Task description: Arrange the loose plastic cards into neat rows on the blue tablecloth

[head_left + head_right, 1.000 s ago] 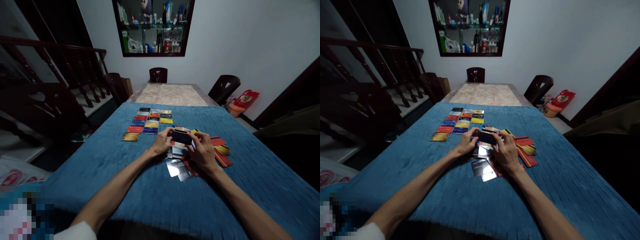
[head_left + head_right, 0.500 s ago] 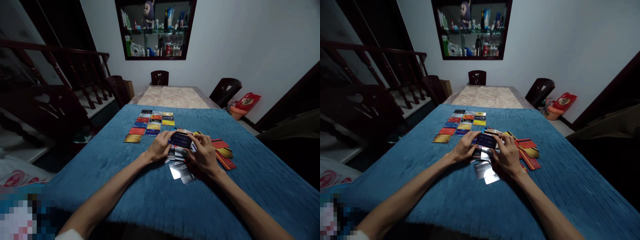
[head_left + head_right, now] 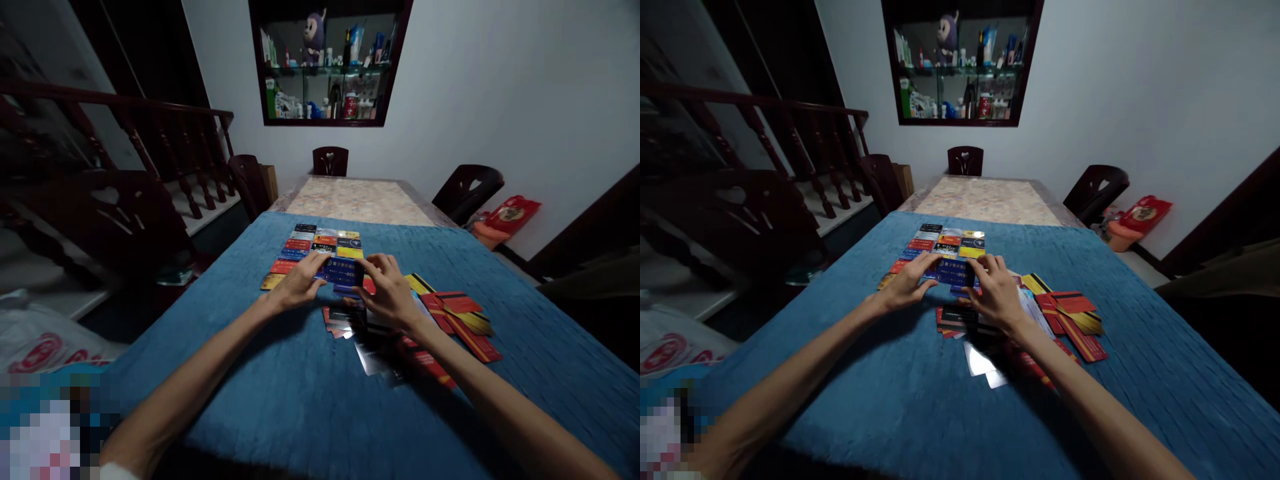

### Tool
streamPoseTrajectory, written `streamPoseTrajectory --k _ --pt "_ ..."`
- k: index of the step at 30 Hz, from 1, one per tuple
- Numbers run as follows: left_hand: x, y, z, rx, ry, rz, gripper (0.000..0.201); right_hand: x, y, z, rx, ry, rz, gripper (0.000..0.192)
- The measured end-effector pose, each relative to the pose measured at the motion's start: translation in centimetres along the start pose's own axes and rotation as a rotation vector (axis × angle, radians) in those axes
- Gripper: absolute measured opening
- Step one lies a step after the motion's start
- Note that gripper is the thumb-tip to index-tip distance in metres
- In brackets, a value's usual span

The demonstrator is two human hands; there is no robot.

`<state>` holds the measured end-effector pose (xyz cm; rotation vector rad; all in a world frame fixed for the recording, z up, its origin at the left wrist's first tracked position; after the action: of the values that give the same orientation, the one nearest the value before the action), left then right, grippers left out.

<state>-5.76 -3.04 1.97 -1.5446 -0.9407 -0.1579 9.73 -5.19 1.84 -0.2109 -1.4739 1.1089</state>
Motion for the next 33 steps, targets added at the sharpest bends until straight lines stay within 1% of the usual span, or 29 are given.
streamPoseTrajectory --k 3,5,10,14,18,21,24,28,33 --pt "0.2 -1.7 2.2 0.047 -0.042 -0.011 0.054 2.7 1.5 0.7 0.036 0.021 0.044 0.047" --pt "0.5 -2.6 3.9 0.081 -0.086 0.004 0.054 4.6 2.7 1.1 0.043 0.061 0.079 0.049" --pt "0.8 -4.6 8.9 0.162 -0.239 0.059 0.050 8.5 6.9 2.0 0.035 0.184 0.217 0.050" --pt "0.2 -5.2 12.2 0.176 -0.318 0.096 0.048 10.3 9.9 2.3 0.057 0.265 0.280 0.051" --pt "-0.6 -5.2 14.8 0.198 -0.374 0.107 0.048 11.3 12.4 2.3 0.064 0.323 0.347 0.055" --pt "-1.2 -4.8 16.2 0.221 -0.410 0.134 0.049 11.7 13.8 2.4 0.026 0.347 0.406 0.058" --pt "-1.8 -4.3 17.1 0.219 -0.446 0.154 0.050 11.7 14.8 2.6 -0.008 0.369 0.455 0.058" --pt "-2.5 -3.6 17.8 0.209 -0.481 0.178 0.051 11.2 15.6 2.7 -0.030 0.397 0.506 0.055" --pt "-3.1 -3.1 18.3 0.213 -0.500 0.203 0.048 10.8 16.6 3.0 -0.063 0.386 0.539 0.052"
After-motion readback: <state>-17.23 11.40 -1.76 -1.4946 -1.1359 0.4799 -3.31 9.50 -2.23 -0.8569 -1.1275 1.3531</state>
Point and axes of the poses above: each hand's wrist, its own x-axis towards the middle knuckle, its own y-axis out of the palm, z = x × y, the point moved 9 cm from there along x, towards the middle knuckle, and after that the axes turned 8 degrees about y, right-handed, at the moved point
